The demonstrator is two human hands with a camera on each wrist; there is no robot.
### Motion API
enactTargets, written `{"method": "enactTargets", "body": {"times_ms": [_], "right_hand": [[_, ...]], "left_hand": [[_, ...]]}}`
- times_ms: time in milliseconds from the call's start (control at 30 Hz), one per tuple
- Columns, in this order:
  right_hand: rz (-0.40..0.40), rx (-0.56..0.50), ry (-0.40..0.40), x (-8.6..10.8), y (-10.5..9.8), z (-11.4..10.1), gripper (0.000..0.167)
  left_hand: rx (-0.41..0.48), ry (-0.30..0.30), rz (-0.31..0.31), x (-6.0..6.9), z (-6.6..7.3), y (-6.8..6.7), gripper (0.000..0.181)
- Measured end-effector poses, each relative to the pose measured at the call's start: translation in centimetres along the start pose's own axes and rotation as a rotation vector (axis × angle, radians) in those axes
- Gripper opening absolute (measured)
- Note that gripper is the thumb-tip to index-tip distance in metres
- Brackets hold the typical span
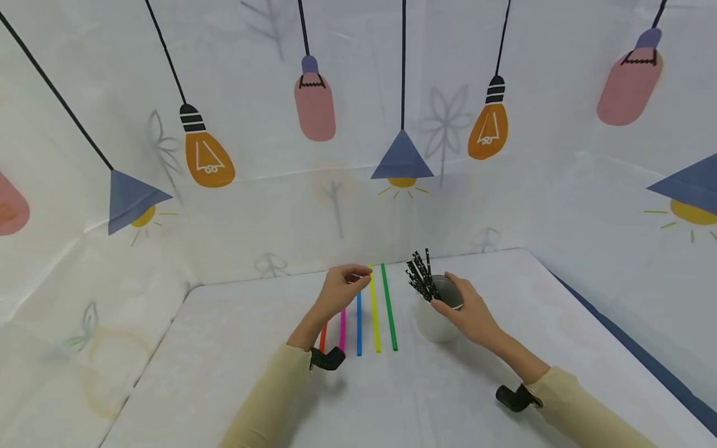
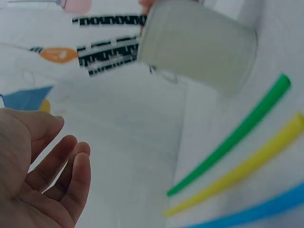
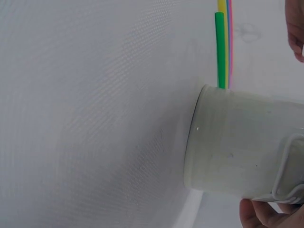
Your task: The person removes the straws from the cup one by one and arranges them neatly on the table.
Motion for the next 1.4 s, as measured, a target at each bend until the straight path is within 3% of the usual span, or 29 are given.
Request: {"method": "enactTargets", "body": {"times_ms": [167, 300, 533, 800, 1067, 1267, 1400], "right_hand": [[0.003, 0.0, 0.001, -0.2, 0.1, 0.1, 0.081], [0.007, -0.002, 0.004, -0.2, 0.0, 0.1, 0.081], [0.005, -0.016, 0.005, 0.1, 0.0, 0.0, 0.081], [0.019, -0.03, -0.012, 0.2, -0.3, -0.3, 0.079], [0.037, -0.032, -0.028, 0.1, -0.7, -0.3, 0.079], [0.026, -0.037, -0.022, 0.1, -0.3, -0.1, 0.079], [0.015, -0.032, -0.019, -0.1, -0.1, 0.0, 0.08]], "left_hand": [[0.016, 0.006, -0.046, -0.1, 2.3, 2.4, 0.016], [0.041, -0.002, -0.077, 0.1, 3.2, 4.4, 0.017], [0.062, 0.03, -0.083, 0.2, 3.8, 7.0, 0.025], [0.104, 0.049, -0.055, -0.2, 4.0, 8.8, 0.022], [0.164, 0.106, 0.022, -0.1, 5.2, 9.3, 0.024], [0.281, 0.133, 0.146, 0.9, 7.8, 7.5, 0.021], [0.324, 0.211, 0.206, 0.5, 8.5, 6.2, 0.015]]}}
Point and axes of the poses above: each hand's wrist, its own x-axis away from the middle knuckle, its own y-axis out of the palm, z = x × y, the point moved 10 cm from there along -x, towards the middle knuckle, and after that the axes turned 6 degrees about y, right-handed, at the moved point
